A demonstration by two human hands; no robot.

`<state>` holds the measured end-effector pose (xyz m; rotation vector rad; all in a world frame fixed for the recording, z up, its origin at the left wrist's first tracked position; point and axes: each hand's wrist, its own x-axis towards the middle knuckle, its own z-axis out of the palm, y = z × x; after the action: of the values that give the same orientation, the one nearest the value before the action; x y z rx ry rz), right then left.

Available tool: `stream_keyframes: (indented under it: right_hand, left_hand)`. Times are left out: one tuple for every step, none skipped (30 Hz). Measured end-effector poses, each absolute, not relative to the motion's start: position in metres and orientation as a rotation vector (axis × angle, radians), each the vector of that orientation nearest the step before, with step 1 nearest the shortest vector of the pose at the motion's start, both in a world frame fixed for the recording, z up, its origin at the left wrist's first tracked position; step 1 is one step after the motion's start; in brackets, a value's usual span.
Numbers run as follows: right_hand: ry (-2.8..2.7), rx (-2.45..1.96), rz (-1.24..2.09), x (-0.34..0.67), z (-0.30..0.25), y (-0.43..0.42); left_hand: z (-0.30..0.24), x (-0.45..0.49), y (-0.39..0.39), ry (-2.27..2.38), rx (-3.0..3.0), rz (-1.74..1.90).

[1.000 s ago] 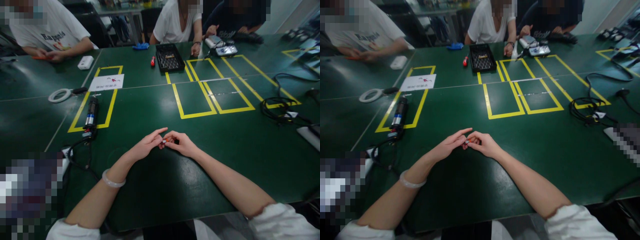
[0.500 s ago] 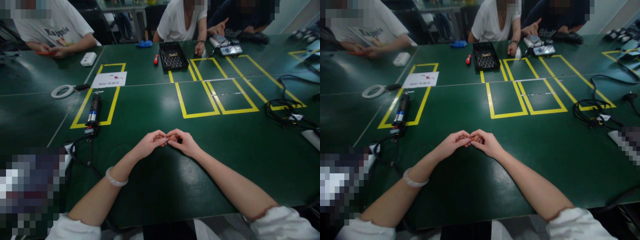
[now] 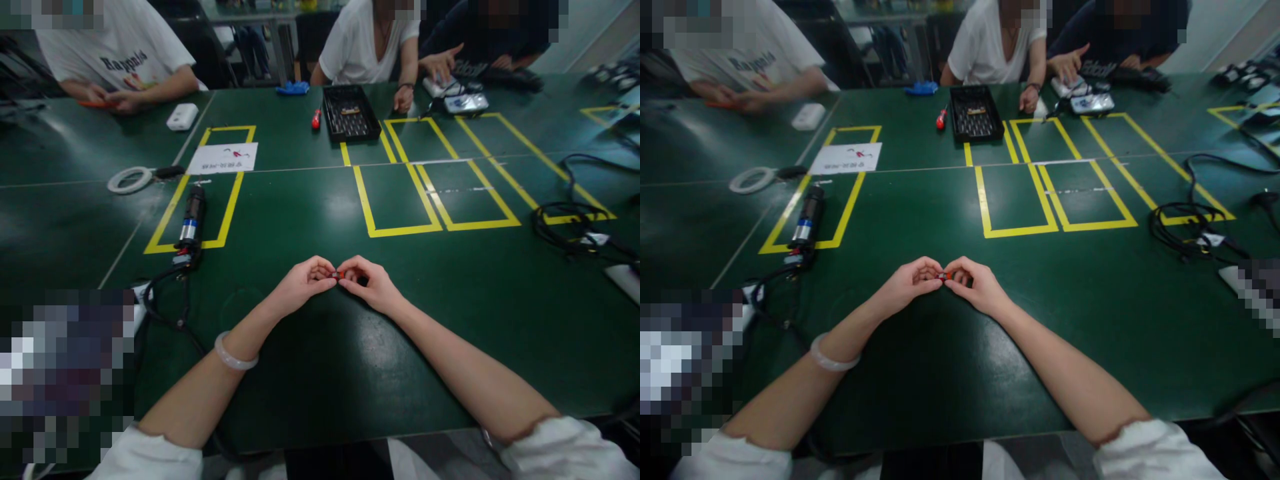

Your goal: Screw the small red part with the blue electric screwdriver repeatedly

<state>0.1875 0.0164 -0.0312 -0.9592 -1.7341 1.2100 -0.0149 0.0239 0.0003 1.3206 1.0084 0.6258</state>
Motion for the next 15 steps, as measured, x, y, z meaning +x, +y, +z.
stream_keyframes:
  right_hand:
    - [-1.741, -0.959, 1.207, 0.1876, -0.0318, 0.0166]
    - [-1.745, -0.958, 1.194, 0.1876, -0.032, 0.0168]
    - [-1.757, -0.96, 1.182, 0.1876, -0.032, 0.0169]
    - [-1.773, -0.964, 1.162, 0.1875, -0.0318, 0.017]
    - [-1.789, -0.971, 1.139, 0.1874, -0.0313, 0.017]
    - [-1.805, -0.977, 1.117, 0.1872, -0.0308, 0.017]
    - [-1.816, -0.983, 1.099, 0.1871, -0.0302, 0.017]
    - [-1.822, -0.988, 1.089, 0.187, -0.0298, 0.017]
    - [-1.823, -0.992, 1.086, 0.1869, -0.0294, 0.0169]
    - [-1.821, -0.993, 1.088, 0.1869, -0.0291, 0.0167]
    - [-1.818, -0.993, 1.092, 0.1869, -0.0289, 0.0166]
    - [-1.816, -0.991, 1.096, 0.187, -0.0287, 0.0164]
    - [-1.815, -0.989, 1.098, 0.1871, -0.0286, 0.0163]
    - [-1.815, -0.987, 1.098, 0.1872, -0.0285, 0.0162]
    - [-1.815, -0.984, 1.097, 0.1874, -0.0285, 0.0161]
  left_hand:
    - [-0.0003, -0.0152, 0.024, 1.005, 1.318, 0.625]
    - [-0.0012, -0.0156, 0.024, 0.999, 1.319, 0.627]
    - [-0.0021, -0.0159, 0.024, 0.993, 1.323, 0.633]
    - [-0.0032, -0.0162, 0.0241, 0.987, 1.329, 0.642]
    - [-0.0041, -0.0165, 0.0241, 0.982, 1.335, 0.65]
    - [-0.005, -0.0167, 0.0243, 0.981, 1.341, 0.656]
    - [-0.0057, -0.0169, 0.0244, 0.98, 1.347, 0.66]
    - [-0.0062, -0.0171, 0.0246, 0.981, 1.353, 0.664]
    - [-0.0065, -0.0172, 0.0247, 0.98, 1.358, 0.665]
    - [-0.0068, -0.0173, 0.0248, 0.978, 1.362, 0.666]
    - [-0.0069, -0.0175, 0.0249, 0.976, 1.364, 0.666]
    - [-0.0071, -0.0176, 0.025, 0.974, 1.364, 0.666]
    - [-0.0072, -0.0177, 0.0249, 0.973, 1.363, 0.661]
    - [-0.0072, -0.0178, 0.0249, 0.975, 1.363, 0.657]
    - [-0.0072, -0.0179, 0.0249, 0.978, 1.364, 0.654]
